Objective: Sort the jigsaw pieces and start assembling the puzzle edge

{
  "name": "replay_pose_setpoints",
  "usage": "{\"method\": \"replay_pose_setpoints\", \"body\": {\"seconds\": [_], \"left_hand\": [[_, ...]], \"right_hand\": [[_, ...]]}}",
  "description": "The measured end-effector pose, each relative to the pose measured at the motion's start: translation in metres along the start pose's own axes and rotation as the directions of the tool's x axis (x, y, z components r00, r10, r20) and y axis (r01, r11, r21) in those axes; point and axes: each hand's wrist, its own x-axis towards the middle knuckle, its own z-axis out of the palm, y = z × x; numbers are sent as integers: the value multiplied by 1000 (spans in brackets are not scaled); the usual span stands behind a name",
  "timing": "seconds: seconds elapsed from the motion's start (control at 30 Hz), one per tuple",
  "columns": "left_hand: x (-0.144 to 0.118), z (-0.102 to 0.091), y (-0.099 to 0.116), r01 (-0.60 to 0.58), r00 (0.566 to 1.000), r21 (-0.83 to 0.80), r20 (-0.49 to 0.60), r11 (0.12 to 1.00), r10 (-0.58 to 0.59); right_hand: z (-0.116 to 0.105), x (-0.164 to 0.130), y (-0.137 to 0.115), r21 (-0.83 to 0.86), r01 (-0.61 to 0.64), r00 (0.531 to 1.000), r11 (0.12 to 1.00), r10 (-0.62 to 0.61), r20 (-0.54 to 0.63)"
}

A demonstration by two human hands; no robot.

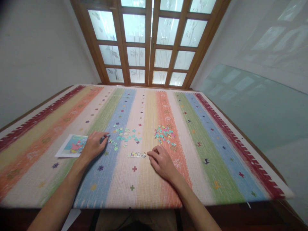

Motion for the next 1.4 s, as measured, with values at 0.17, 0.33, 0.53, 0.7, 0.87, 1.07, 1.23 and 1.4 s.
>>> {"method": "replay_pose_setpoints", "body": {"seconds": [0.17,0.33,0.53,0.7,0.87,1.07,1.23,1.4], "left_hand": [[0,0,1,-31,999,-3,-30,1000,31],[0,-1,2,-52,997,-28,-58,998,50],[0,-4,7,-18,997,-105,-76,994,10],[0,-6,9,47,996,-129,-74,990,-57],[0,-6,10,45,995,-128,-85,991,-57],[-1,-5,7,54,996,-117,-64,992,-62],[-2,-5,7,58,997,-94,-40,994,-62],[-3,-6,9,62,997,-85,-36,994,-65]], "right_hand": [[0,0,0,-1,2,1000,1000,-2,-8],[0,0,0,-3,-1,1000,1000,1,-6],[0,0,-1,-8,-9,1000,1000,9,-4],[-1,0,-2,-9,-19,1000,1000,19,-6],[0,0,-1,-6,-12,1000,1000,12,-9],[0,0,0,-4,-14,1000,1000,14,-5],[0,0,-1,0,-16,1000,1000,16,-7],[0,0,-1,4,-20,1000,1000,20,-7]]}}
